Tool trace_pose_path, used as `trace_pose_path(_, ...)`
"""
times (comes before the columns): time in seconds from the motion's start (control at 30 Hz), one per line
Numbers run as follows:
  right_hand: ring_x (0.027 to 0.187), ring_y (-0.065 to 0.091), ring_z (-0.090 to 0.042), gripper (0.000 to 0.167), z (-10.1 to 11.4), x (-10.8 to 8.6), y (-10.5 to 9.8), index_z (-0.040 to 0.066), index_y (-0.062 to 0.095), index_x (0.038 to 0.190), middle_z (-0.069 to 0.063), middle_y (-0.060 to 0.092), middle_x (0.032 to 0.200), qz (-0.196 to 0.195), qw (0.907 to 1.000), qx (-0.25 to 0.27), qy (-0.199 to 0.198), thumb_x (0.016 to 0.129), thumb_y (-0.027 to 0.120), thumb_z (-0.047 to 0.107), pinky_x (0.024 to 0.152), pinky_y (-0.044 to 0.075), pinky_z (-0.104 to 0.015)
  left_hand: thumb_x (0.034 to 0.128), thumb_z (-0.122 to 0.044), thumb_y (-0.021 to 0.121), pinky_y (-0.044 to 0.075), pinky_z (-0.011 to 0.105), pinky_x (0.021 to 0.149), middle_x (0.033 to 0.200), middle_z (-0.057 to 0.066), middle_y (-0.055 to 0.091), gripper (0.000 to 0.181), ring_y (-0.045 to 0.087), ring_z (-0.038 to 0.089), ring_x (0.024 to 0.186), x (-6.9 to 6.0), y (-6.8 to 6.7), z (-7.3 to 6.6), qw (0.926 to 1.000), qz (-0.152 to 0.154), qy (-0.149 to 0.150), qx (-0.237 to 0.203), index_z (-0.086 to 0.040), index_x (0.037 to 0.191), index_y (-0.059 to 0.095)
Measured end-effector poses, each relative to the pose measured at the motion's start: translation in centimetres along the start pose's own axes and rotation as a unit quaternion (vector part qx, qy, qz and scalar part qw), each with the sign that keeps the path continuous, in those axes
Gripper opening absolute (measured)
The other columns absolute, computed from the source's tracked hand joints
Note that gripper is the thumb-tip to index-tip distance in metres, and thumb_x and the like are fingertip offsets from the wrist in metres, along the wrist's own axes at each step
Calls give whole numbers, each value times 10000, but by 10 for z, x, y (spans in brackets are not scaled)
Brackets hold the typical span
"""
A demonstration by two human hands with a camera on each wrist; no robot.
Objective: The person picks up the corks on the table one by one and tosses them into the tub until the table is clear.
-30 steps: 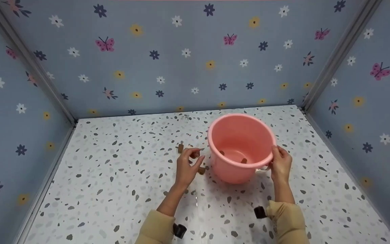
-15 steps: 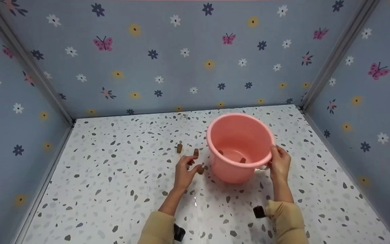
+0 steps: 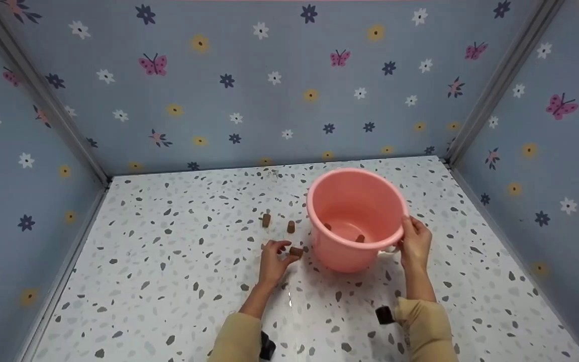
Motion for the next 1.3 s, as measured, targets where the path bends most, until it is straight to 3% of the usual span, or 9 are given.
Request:
trace_pose_path(0.4, 472, 489, -70, 370, -2, 0, 1, -105, 467, 1169, 2, 576, 656, -24, 9999, -98, -116, 887, 511, 129, 391, 387, -164, 666, -28, 741, 389, 379, 721, 843, 141, 515, 333, 492, 257, 788, 4, 3, 6, 9975, 251, -501, 435, 22, 975, 628)
trace_pose_path(0.63, 482, 499, -70, 366, -2, 0, 1, -104, 458, 1155, 7, 579, 669, -17, 9999, -72, -97, 891, 501, 145, 386, 379, -160, 651, 10, 729, 406, 358, 669, 824, 137, 525, 316, 499, 267, 763, 7, 5, 7, 9969, 333, -477, 528, 15, 957, 649)
trace_pose_path(0.83, 491, 502, -68, 382, -1, 0, 1, -108, 451, 1163, -26, 586, 702, -19, 9999, -67, -122, 891, 509, 154, 396, 384, -159, 669, 12, 706, 394, 348, 658, 806, 118, 517, 283, 478, 228, 722, 8, 6, 9, 9942, 485, -686, 677, -16, 948, 665)
trace_pose_path(1.3, 490, 503, -70, 393, 0, -1, 0, -95, 446, 1203, -10, 589, 698, -13, 9999, -119, -22, 897, 497, 145, 413, 406, -167, 647, 30, 708, 357, 316, 611, 736, 123, 487, 147, 406, 180, 636, 10, 6, 10, 9942, 317, -706, 745, -13, 779, 660)
Point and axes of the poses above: each hand's wrist, its own x-axis towards the middle knuckle, its own y-axis out of the palm, z = x × y, the point moved 1 cm from there along x, towards the middle knuckle
